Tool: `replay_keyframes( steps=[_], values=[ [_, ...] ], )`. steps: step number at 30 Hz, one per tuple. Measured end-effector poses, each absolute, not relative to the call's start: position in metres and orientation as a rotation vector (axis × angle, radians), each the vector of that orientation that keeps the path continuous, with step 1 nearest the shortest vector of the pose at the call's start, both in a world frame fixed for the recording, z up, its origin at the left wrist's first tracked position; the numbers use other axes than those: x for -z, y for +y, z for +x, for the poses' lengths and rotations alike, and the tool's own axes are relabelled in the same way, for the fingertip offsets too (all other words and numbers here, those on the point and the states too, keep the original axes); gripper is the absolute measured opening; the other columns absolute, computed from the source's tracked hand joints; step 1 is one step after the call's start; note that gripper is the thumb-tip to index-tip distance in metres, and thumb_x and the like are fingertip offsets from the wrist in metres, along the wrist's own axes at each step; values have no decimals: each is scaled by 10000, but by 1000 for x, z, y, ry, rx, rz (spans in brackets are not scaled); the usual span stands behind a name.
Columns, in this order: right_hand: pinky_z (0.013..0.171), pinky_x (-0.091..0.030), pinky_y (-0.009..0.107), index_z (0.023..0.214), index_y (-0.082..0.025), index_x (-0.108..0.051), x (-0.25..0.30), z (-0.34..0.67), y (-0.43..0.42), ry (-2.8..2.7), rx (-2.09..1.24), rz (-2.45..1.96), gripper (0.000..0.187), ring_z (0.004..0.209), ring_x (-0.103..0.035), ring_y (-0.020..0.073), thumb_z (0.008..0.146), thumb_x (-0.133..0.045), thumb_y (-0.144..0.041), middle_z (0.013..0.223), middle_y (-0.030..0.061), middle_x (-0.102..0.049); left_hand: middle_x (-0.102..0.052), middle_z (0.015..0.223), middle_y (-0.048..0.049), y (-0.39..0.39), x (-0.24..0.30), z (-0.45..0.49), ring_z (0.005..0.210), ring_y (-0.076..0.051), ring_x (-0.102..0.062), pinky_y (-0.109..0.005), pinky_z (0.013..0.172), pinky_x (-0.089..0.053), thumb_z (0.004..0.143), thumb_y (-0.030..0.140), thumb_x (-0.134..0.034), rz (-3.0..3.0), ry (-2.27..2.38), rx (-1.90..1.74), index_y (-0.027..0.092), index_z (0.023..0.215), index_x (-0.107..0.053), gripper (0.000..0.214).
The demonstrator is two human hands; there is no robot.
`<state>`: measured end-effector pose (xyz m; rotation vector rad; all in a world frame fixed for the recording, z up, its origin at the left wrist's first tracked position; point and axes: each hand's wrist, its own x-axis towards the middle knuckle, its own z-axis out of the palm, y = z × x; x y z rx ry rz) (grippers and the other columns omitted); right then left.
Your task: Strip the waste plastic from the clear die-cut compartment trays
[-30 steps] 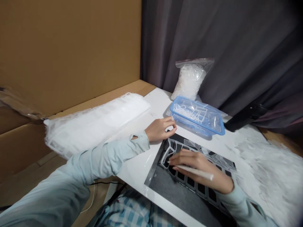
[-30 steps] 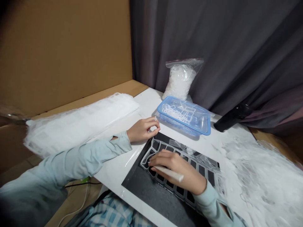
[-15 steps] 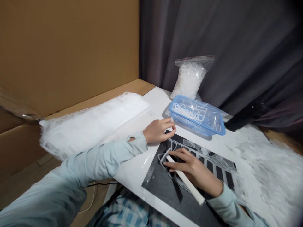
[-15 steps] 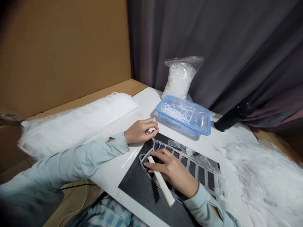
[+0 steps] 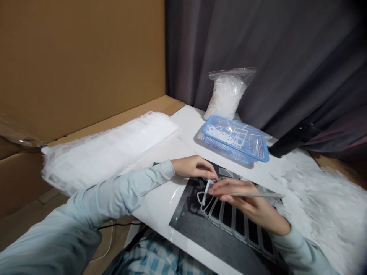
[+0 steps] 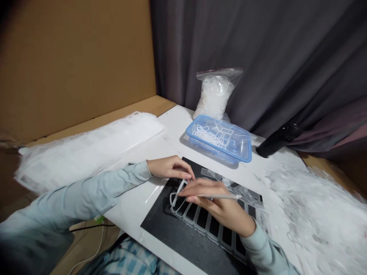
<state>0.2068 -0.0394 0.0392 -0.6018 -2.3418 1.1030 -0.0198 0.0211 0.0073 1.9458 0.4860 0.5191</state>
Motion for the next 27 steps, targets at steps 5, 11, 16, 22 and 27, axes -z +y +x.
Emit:
replay_keyframes(
  steps=[5,11,16,22,27],
  values=[
    [891,-525,289,1164,-231,-696,-43,203,-45,-2452,-1111,-537,255,1018,-641,174,990,-511,-246,1104,80,-670,-590,570,-3,21,-4,-18,507,-99,-484,-231,528,-420,935,512,-522,1847,400,-299,148,832,-711,423],
    [796,-532,237,1172,-250,-691,-52,199,-56,-2478,-1186,-515,257,891,-659,143,989,-514,-289,1078,78,-666,-441,537,51,24,2,-19,505,-61,-332,-208,486,-270,817,447,-689,1899,530,-437,132,641,-596,372],
    [793,-523,204,1153,-246,-704,-62,196,-67,-2508,-1295,-532,251,856,-660,131,980,-528,-291,1040,72,-660,-373,498,74,24,6,-19,488,-59,-276,-211,483,-239,809,377,-681,2023,576,-481,148,614,-548,329],
    [837,-513,179,1158,-272,-688,-69,193,-83,-2551,-1368,-491,240,902,-663,119,970,-545,-233,1081,58,-635,-372,513,76,24,5,-18,494,-61,-296,-211,516,-257,814,271,-636,2161,586,-521,161,581,-483,300],
    [806,-530,189,1105,-225,-682,-80,187,-96,-2624,-1290,-434,302,899,-670,142,1007,-434,-367,1036,92,-665,-375,520,77,26,7,-18,499,-64,-313,-215,540,-262,802,215,-621,2229,603,-554,169,574,-456,285]
  ],
)
